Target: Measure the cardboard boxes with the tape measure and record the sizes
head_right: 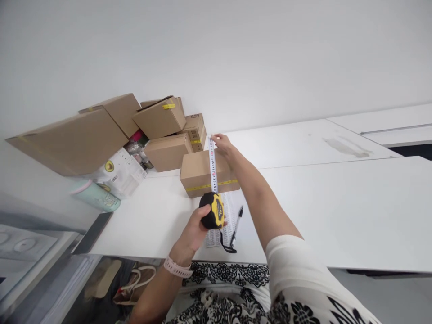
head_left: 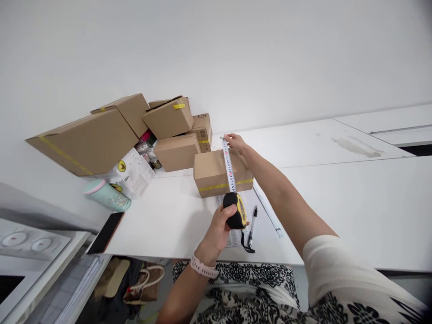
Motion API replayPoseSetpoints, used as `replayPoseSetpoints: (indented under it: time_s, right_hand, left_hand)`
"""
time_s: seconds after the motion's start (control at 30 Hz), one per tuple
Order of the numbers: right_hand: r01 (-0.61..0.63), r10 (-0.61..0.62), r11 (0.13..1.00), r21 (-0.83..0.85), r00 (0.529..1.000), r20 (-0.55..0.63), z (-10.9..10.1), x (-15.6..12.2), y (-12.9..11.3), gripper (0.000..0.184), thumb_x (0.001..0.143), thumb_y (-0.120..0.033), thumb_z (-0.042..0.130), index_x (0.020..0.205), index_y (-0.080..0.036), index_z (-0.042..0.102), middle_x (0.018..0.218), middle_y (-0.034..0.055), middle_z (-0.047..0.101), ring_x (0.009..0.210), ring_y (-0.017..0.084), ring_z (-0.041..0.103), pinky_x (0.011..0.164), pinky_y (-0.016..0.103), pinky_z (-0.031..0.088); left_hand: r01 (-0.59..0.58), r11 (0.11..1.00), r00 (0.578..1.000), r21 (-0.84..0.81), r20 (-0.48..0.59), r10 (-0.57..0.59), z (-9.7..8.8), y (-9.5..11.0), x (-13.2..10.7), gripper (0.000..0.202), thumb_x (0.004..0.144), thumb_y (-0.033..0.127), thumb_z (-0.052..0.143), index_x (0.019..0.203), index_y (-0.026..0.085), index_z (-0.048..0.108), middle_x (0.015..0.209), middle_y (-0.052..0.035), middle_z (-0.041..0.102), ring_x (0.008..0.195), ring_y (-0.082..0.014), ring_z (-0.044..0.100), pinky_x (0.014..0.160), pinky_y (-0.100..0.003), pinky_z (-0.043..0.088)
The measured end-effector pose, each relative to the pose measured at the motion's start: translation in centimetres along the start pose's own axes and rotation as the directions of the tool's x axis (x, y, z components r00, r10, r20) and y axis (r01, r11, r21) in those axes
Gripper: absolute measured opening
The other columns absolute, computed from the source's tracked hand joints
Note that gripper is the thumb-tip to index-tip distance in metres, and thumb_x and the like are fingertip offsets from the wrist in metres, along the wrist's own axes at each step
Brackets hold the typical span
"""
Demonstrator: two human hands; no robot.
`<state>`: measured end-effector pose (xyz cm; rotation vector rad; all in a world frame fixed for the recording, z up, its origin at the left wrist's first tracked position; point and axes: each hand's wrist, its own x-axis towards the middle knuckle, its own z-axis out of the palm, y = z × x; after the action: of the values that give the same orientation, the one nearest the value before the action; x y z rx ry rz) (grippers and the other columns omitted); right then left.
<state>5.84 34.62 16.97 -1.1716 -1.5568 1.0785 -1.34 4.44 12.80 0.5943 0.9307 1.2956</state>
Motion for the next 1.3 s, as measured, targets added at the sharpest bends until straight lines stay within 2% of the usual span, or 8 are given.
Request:
replayPoseSetpoints:
  time_s: [0.1, 0.2, 0.33, 0.43, 0.57, 0.77, 1.13, 1.3]
  right_hand:
    - [0.146, -0.106, 0.969, 0.198, 0.974, -0.198, -3.1, -1.1, 1.8, 0.045, 0.093, -0.058, 0.049, 0.106, -0.018, 0.067, 0.11, 0.0105, 0.071, 0.092, 0.017, 0.065, 0.084, 0.031, 0.052]
    - [0.127, -0.032, 0.964, 0.233, 0.926, -0.375, -6.3, -4.4, 6.3, 0.056, 0.09, -0.066, 0.046, 0.102, -0.017, 0.069, 0.105, 0.0123, 0.072, 0.094, 0.019, 0.066, 0.086, 0.034, 0.053]
    - [-0.095, 0.168, 0.963, 0.251, 0.942, -0.29, -7.2, -10.1, 12.3, 0.064, 0.091, -0.069, 0.039, 0.107, -0.016, 0.071, 0.122, 0.0168, 0.07, 0.11, 0.025, 0.066, 0.098, 0.041, 0.05]
    - [-0.196, 0.224, 0.956, 0.219, 0.968, -0.111, -5.8, -12.9, 13.7, 0.069, 0.091, -0.073, 0.034, 0.118, -0.021, 0.069, 0.143, 0.0126, 0.058, 0.134, 0.027, 0.052, 0.11, 0.046, 0.041]
    - [-0.115, 0.113, 0.976, 0.188, 0.993, 0.018, -5.1, -14.1, 10.5, 0.069, 0.088, -0.075, 0.042, 0.127, -0.025, 0.066, 0.148, 0.0073, 0.054, 0.143, 0.028, 0.041, 0.118, 0.048, 0.03]
    - [0.228, -0.235, 0.956, 0.183, 0.972, 0.014, -7.8, -14.4, 3.0, 0.066, 0.086, -0.063, 0.06, 0.142, -0.029, 0.054, 0.146, 0.0036, 0.056, 0.132, 0.027, 0.051, 0.111, 0.042, 0.041]
    - [-0.063, 0.063, 0.995, 0.083, 0.998, -0.002, -5.7, -14.3, 4.6, 0.053, 0.091, -0.048, 0.051, 0.134, -0.018, 0.055, 0.14, 0.0112, 0.06, 0.123, 0.028, 0.056, 0.105, 0.04, 0.044]
    - [-0.091, 0.095, 0.993, 0.071, 0.994, -0.053, -4.9, -13.3, 4.4, 0.057, 0.089, -0.041, 0.048, 0.141, -0.018, 0.048, 0.145, 0.0115, 0.054, 0.127, 0.028, 0.052, 0.107, 0.042, 0.043]
  left_hand:
    - [-0.158, 0.985, 0.987, 0.066, 0.034, 0.156, -3.7, 0.5, -0.6, 0.062, 0.063, 0.04, 0.085, 0.117, 0.015, 0.067, 0.098, -0.0083, 0.069, 0.087, -0.0242, 0.067, 0.079, -0.041, 0.059]
    - [-0.314, 0.939, 0.944, 0.138, -0.058, 0.324, -8.3, 1.0, 0.4, 0.067, 0.059, 0.038, 0.087, 0.119, 0.018, 0.065, 0.1, -0.0072, 0.071, 0.09, -0.0269, 0.069, 0.081, -0.042, 0.058]
    - [-0.378, 0.912, 0.901, 0.158, -0.164, 0.402, -13.2, 1.6, 3.8, 0.062, 0.059, 0.038, 0.086, 0.115, 0.019, 0.065, 0.095, -0.0048, 0.071, 0.088, -0.0259, 0.07, 0.083, -0.043, 0.058]
    - [-0.361, 0.922, 0.915, 0.143, -0.137, 0.38, -14.7, 2.4, 6.1, 0.055, 0.059, 0.04, 0.085, 0.105, 0.016, 0.067, 0.09, -0.0058, 0.072, 0.087, -0.0268, 0.07, 0.082, -0.044, 0.059]
    - [-0.357, 0.926, 0.928, 0.121, -0.064, 0.366, -14.4, 5.1, 7.0, 0.057, 0.056, 0.044, 0.084, 0.104, 0.016, 0.069, 0.089, -0.0077, 0.073, 0.083, -0.0278, 0.07, 0.079, -0.046, 0.06]
    - [-0.443, 0.894, 0.897, 0.066, 0.039, 0.441, -12.0, 10.9, 4.1, 0.063, 0.056, 0.042, 0.082, 0.114, 0.021, 0.068, 0.113, -0.0098, 0.072, 0.093, -0.0321, 0.071, 0.077, -0.047, 0.062]
    - [-0.368, 0.926, 0.927, 0.09, -0.044, 0.373, -9.7, 11.4, 3.3, 0.06, 0.057, 0.043, 0.08, 0.11, 0.019, 0.067, 0.106, -0.0101, 0.073, 0.083, -0.0281, 0.071, 0.07, -0.044, 0.064]
    - [-0.393, 0.916, 0.919, 0.076, 0.004, 0.394, -5.7, 10.7, 0.5, 0.059, 0.065, 0.043, 0.078, 0.116, 0.017, 0.064, 0.108, -0.0119, 0.072, 0.086, -0.0286, 0.071, 0.074, -0.046, 0.063]
